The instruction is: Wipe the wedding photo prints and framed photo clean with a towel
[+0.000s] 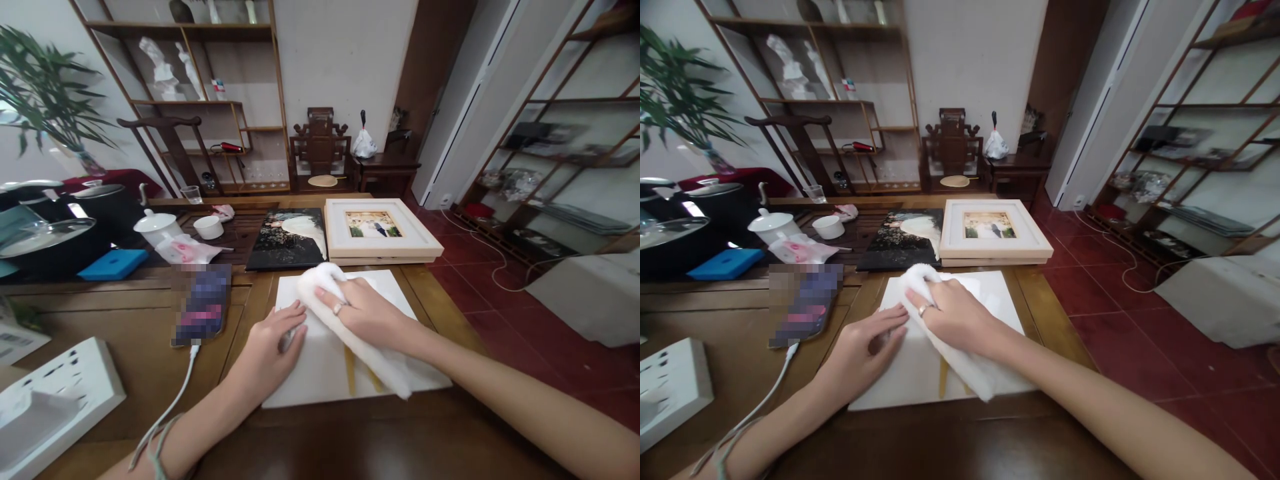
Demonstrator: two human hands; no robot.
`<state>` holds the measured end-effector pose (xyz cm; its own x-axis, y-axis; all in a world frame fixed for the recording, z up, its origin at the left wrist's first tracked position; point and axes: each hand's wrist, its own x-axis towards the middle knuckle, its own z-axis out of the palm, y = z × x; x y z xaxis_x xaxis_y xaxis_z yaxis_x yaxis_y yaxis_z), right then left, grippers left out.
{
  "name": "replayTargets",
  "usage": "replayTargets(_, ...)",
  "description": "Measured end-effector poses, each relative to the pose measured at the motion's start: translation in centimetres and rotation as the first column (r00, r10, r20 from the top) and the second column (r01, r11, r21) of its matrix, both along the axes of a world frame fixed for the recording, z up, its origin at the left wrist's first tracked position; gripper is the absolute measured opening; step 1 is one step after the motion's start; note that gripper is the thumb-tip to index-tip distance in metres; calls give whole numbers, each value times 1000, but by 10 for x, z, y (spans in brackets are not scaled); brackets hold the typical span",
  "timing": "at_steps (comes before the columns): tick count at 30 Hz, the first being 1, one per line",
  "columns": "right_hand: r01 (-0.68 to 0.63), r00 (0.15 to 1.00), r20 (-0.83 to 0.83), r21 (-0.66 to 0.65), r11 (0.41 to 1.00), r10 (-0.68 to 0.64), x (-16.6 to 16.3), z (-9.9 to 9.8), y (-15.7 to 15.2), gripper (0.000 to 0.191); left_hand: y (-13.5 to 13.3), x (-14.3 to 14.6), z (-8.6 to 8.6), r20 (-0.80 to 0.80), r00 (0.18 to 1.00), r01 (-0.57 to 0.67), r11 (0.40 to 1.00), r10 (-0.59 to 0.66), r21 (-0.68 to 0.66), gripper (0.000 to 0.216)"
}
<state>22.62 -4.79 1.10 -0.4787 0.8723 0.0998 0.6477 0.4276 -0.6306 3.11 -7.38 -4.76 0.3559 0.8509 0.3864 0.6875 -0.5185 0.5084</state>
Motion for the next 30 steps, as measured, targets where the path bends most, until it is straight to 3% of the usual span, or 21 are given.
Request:
replayTargets(4, -149, 977, 171, 127, 981, 126, -25, -2, 28, 26, -2, 0, 1, -43, 996, 79, 997, -79, -14, 26)
replayTargets(7, -270, 937, 266, 145, 952, 225, -36, 0, 41, 21, -2, -1, 2, -35, 995, 97, 995, -97, -20, 24)
replayTargets(10, -300, 920, 306, 150, 942, 244, -31, 2, 42, 17, -1, -2, -2, -39, 997, 66, 998, -65, 7, 25)
replayTargets(19, -104, 882, 470, 176, 979, 9, 63, 13, 6, 29, -2, -3, -7, -79, 995, 62, 998, -62, 5, 26)
replayTargets(21, -56, 841, 532, 271, 961, -101, 81, 13, -11, 29, -3, -2, -6, -99, 993, 62, 998, -61, 11, 28)
replayTargets(24, -75, 808, 527, 536, 841, -264, 94, 1, -35, 26, -4, -1, -6, -126, 990, 65, 998, -63, 10, 30)
replayTargets(26, -131, 839, 491, 601, 788, -235, 96, -14, -44, 27, -4, 0, -6, -146, 987, 62, 998, -63, -9, 32)
replayTargets(30, -206, 874, 484, 448, 870, -43, 93, -39, -32, 20, -4, 0, -5, -221, 973, 48, 995, -67, -89, 44)
